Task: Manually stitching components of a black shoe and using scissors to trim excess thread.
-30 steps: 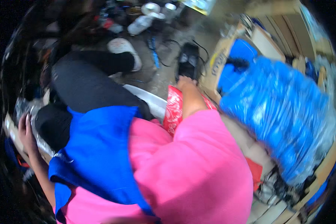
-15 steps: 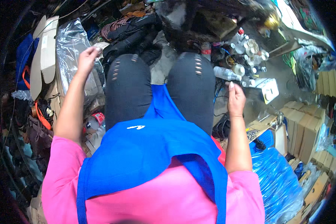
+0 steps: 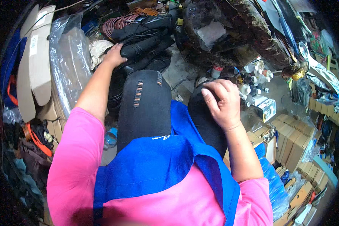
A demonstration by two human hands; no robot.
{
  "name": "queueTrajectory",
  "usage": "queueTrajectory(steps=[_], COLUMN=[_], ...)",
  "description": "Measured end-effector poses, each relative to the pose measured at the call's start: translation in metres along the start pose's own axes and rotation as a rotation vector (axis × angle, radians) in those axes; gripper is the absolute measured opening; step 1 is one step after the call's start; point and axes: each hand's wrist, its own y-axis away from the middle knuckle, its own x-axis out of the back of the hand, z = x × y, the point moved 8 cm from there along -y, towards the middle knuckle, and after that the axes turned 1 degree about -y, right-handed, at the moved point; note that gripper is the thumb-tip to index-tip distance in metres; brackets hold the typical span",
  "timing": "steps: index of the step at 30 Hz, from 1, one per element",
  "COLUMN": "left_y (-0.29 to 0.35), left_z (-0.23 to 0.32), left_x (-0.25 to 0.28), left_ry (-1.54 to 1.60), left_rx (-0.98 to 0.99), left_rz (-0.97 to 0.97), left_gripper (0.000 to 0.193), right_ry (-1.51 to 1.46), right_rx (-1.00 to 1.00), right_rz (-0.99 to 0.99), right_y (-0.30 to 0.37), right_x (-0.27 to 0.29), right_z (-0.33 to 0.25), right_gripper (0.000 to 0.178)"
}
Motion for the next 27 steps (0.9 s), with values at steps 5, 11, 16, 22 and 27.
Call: queueTrajectory(steps=[5, 11, 16, 22, 27], left_y=[0.004, 0.031, 0.082, 0.2, 0.265], left_z=[0.001, 0.004, -0.008, 0.041, 0.083], left_x=[-0.018, 0.006, 0.071, 0.164, 0.186], left_ry=[-0.112, 0.141, 0.839, 1.434, 1.478], left_rx=[0.088, -0.062, -0.204, -0.407, -0.481], left_rz=[-0.094, 0.064, 0.093, -0.186, -0.29], left_gripper=[0.079, 0.059, 0.049, 0.045, 0.053], right_ry=[0.034, 0.033, -0.138, -0.336, -0.407], right_rx=[-0.032, -0.004, -0.014, 0.074, 0.464], right_rz=[-0.03, 0.009, 0.126, 0.283, 0.506], right_y=[-0.006, -0.004, 0.004, -0.009, -0.015], right_x=[-0.002, -0.002, 0.003, 0.031, 0.087], right_z=[0.002, -0.002, 0.003, -0.041, -0.114], right_gripper=[0.017, 0.015, 0.014, 0.02, 0.017])
